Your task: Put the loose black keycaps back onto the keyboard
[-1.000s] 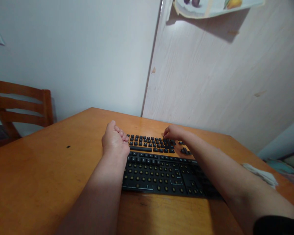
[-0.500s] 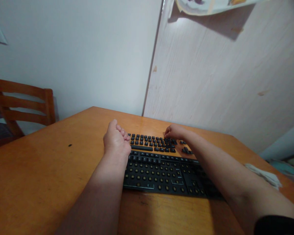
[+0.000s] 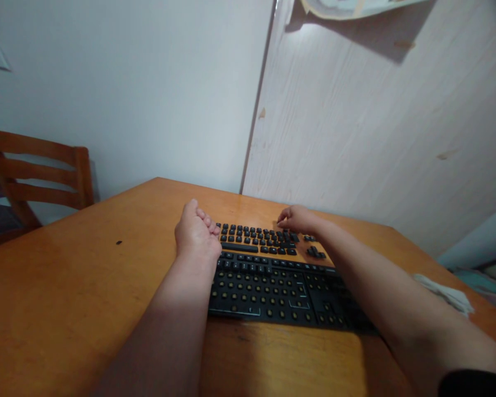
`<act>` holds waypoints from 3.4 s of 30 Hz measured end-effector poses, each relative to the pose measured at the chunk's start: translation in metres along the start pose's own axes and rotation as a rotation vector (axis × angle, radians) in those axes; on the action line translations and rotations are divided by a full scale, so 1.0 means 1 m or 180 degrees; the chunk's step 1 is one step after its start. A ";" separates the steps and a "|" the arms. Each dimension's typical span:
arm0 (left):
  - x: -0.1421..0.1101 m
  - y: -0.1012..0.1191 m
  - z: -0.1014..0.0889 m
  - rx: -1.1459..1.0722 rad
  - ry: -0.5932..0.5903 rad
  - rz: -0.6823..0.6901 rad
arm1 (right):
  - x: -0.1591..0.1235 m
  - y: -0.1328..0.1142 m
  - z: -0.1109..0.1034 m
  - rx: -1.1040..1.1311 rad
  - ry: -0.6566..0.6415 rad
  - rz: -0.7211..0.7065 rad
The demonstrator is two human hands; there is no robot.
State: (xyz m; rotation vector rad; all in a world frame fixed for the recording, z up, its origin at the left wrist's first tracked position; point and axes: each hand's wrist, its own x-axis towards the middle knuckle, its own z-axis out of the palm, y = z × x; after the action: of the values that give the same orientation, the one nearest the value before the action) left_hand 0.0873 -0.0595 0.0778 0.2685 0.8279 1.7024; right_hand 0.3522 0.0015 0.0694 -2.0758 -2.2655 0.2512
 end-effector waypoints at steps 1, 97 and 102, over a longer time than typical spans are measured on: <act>0.000 0.000 0.000 0.0001 -0.0008 0.0000 | -0.006 -0.002 -0.003 0.0032 0.0007 -0.0036; 0.001 -0.006 0.001 -0.0025 -0.0054 -0.0043 | -0.171 -0.063 0.015 -0.0430 0.0206 -0.0825; 0.003 -0.007 0.000 -0.0001 -0.0058 -0.0026 | -0.172 -0.067 0.022 -0.0380 0.0212 -0.0874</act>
State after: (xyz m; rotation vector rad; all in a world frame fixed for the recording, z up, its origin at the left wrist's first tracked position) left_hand 0.0919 -0.0559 0.0726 0.2797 0.8142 1.6900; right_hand 0.2987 -0.1770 0.0700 -1.7607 -2.5425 0.0324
